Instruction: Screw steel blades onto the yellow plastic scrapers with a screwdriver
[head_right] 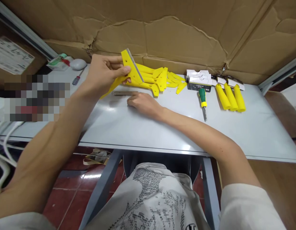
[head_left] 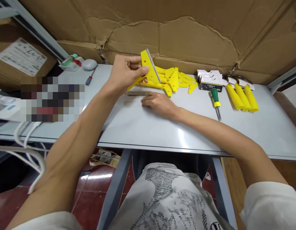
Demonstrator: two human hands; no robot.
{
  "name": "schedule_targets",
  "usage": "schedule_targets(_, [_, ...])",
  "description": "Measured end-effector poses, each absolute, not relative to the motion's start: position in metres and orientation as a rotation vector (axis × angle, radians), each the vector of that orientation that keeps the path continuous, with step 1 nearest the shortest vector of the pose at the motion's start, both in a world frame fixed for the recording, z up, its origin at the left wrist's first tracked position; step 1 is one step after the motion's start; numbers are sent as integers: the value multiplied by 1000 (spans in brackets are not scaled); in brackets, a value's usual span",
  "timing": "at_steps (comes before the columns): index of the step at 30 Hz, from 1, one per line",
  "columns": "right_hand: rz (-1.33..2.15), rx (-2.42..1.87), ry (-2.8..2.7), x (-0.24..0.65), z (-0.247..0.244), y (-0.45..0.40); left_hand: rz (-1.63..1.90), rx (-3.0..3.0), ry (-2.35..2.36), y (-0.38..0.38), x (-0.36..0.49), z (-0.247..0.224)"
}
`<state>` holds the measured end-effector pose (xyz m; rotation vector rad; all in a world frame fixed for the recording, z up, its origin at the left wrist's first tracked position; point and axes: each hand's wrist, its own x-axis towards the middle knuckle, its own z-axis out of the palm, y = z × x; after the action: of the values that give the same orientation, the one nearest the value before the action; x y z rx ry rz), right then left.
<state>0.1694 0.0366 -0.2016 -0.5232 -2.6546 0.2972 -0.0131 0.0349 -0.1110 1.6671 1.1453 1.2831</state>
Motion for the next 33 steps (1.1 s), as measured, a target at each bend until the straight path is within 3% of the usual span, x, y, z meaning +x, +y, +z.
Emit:
schedule_targets(12, [-148, -530, -2742, 168, -194, 30, 1283, 1656, 1181, 43, -11, -118])
schedule_targets(17, [-243, -428, -2526, 188, -189, 20, 1283, 1673, 1163, 47, -13, -124])
schedule_targets(24, [334, -743, -1857, 290, -181, 20, 1189, 1712, 1156, 26, 7, -128])
schedule_targets(26, [697, -861, -1579, 306, -179, 24, 1135, 1710, 1131, 15, 19, -129])
schedule_targets(29, [1115, -829, -1372, 308, -173, 21, 1049, 1744, 1069, -4, 37, -129])
schedule_targets(33, [1326, -714, -1363, 292, -161, 2, 933, 1776, 986, -25, 54, -128])
